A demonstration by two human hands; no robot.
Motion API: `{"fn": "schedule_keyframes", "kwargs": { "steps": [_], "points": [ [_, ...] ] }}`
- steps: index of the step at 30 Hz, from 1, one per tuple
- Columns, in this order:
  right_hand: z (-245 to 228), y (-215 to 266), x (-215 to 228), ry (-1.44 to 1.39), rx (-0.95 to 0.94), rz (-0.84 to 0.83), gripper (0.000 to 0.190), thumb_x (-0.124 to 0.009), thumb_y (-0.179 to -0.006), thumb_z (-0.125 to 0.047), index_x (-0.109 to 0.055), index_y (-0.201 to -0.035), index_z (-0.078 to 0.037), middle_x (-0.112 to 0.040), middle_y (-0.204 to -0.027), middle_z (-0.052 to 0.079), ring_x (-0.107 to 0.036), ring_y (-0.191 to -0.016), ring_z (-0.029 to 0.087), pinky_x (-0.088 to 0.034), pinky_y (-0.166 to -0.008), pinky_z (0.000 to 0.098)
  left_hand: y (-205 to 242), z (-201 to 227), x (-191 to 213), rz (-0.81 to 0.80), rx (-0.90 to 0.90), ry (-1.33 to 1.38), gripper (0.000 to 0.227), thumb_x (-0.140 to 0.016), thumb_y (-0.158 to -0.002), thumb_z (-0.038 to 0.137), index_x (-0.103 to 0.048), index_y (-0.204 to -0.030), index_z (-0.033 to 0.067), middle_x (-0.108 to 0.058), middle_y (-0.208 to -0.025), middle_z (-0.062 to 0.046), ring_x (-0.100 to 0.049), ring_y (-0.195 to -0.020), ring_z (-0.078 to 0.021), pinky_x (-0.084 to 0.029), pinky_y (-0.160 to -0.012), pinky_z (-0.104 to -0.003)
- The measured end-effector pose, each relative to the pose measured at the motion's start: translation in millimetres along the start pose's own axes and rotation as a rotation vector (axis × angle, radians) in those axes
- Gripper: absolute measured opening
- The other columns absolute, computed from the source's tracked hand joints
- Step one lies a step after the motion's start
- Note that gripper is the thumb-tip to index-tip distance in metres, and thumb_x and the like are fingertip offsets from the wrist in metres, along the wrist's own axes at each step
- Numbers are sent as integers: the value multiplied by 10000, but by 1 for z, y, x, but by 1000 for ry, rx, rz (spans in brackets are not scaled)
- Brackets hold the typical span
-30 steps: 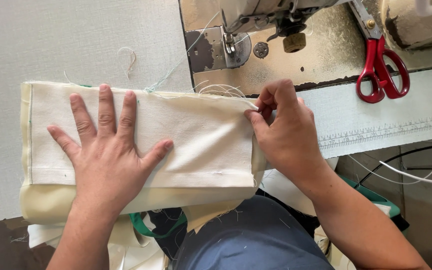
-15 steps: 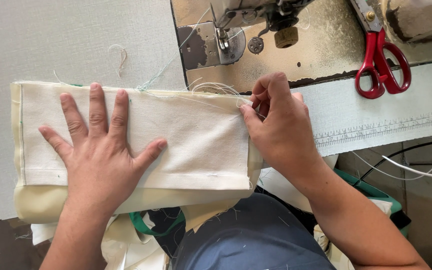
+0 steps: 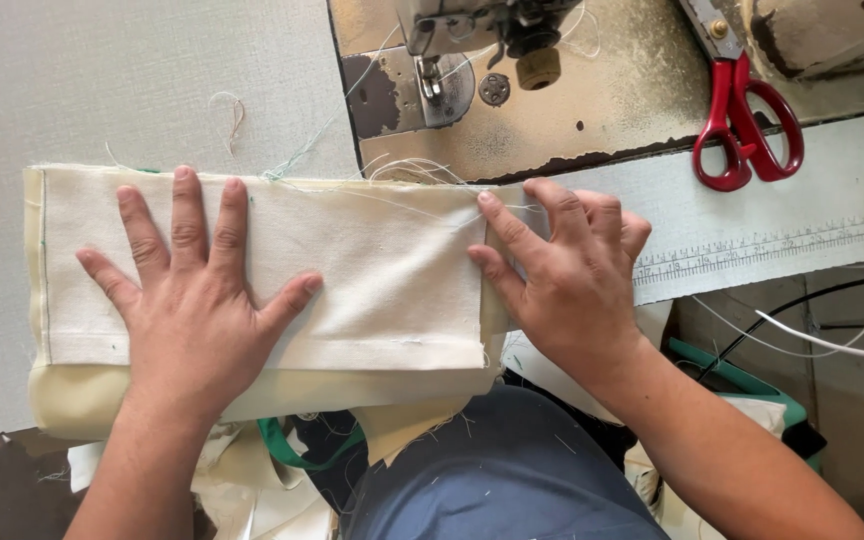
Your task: Sewing green straps onto a white fabric bag using an industrial sewing machine and trimming excess thread with scissors.
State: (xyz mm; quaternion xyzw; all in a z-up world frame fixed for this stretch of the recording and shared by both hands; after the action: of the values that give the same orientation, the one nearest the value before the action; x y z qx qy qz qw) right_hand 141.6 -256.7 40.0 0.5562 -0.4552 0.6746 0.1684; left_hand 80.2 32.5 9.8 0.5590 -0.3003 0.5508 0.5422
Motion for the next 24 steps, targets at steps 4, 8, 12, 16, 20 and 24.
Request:
{"fn": "schedule_keyframes", "kwargs": {
  "steps": [4,8,12,16,20,24],
  "points": [
    [-1,-1,1,22,16,29,415,-676,-1069,-539,-789,-1369,-276,-640,-1323,12,-468,-1134,255,-271,-899,431,-2,3,4,-13,-6,-30,1049,-304,-858,879,-25,-1706,328,109,-1782,-17,250,-1564,-338,141,-1125,-778],
    [-1,1,-1,16,14,20,423,-688,-1057,-553,-785,-1367,-283,-630,-1331,9,-467,-1139,258,-279,-898,435,0,42,11,24,-117,-136,1111,-385,-888,884,-58,-1698,197,203,-1751,-50,286,-1542,-277,171,-1156,-708],
    [-1,-1,2,9,-7,-5,423,-708,-1042,-536,-766,-1374,-281,-624,-1338,16,-497,-1145,268,-310,-905,460,19,115,8,496,-800,-58,391,-696,-1045,334,-648,-1338,79,-621,-1474,-126,-539,-1414,-358,-381,-1202,-536],
    [-2,0,13,-79,28,-105,517,-602,-1065,-524,-611,-1433,-160,-621,-1460,72,-559,-1325,291,-294,-1064,498,20,125,3,473,-862,-4,416,-620,-1073,394,-682,-1338,80,-635,-1501,-88,-538,-1429,-321,-347,-1220,-503],
    [-21,13,15,-357,475,-132,405,-607,-1101,-444,-696,-1365,-151,-677,-1462,104,-570,-1438,329,-151,-1203,750,17,126,-2,428,-862,-63,483,-566,-1064,455,-661,-1409,131,-574,-1584,-58,-493,-1456,-315,-281,-1242,-511],
    [20,10,-3,-177,158,-244,697,-469,-1081,-580,-434,-1607,-124,-418,-1690,103,-356,-1580,352,-61,-1215,801,17,128,-4,387,-820,-73,658,-538,-1051,587,-602,-1511,120,-502,-1648,-60,-446,-1493,-343,-229,-1260,-586]
  ]
}}
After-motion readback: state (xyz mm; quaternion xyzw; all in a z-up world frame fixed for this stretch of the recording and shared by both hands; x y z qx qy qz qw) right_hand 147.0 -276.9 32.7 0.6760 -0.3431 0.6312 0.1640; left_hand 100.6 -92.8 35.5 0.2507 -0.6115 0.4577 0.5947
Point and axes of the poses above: each hand's wrist, its own y-axis away from the middle knuckle, its own x-axis out of the back of the hand, z = x × y, the point moved 7 cm from there along -y, towards the middle knuckle
